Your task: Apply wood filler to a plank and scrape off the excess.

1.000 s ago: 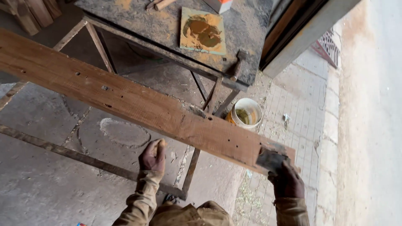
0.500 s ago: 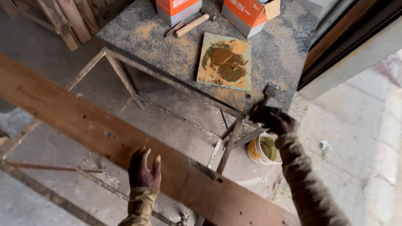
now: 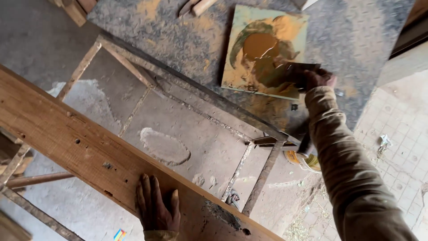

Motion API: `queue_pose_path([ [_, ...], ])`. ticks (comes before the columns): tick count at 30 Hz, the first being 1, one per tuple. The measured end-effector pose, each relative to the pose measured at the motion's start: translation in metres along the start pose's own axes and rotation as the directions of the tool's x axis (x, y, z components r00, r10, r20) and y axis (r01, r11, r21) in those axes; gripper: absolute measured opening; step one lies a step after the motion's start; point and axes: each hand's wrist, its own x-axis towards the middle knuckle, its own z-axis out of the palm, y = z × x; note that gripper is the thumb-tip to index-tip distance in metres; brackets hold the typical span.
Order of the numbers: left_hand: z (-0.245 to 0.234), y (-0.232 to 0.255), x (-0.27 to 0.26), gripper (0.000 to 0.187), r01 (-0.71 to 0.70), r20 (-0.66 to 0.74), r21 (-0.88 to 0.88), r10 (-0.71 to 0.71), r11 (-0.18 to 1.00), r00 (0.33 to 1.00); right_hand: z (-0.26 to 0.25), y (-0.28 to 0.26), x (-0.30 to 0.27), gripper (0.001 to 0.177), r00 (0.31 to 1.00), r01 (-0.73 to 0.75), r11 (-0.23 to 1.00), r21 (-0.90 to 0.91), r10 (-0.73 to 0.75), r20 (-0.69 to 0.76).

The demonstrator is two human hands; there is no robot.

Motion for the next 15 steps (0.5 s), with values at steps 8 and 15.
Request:
queue_pose_path([
  [8, 0.003, 0.000, 0.004, 0.070, 0.004, -0.003, -0.015, -0.004, 1.000, 1.000, 0.005, 0.014, 0.023, 0.020, 0.990, 0.132, 0.975, -0.180, -0.137, -0.018],
  [15, 0.009, -0.011, 0.004, 0.074, -0.009, 0.017, -0.030, 0.010, 1.000, 1.000, 0.011, 0.018, 0.036, 0.019, 0.962, 0.261, 0.932, -0.250, -0.272, -0.009],
])
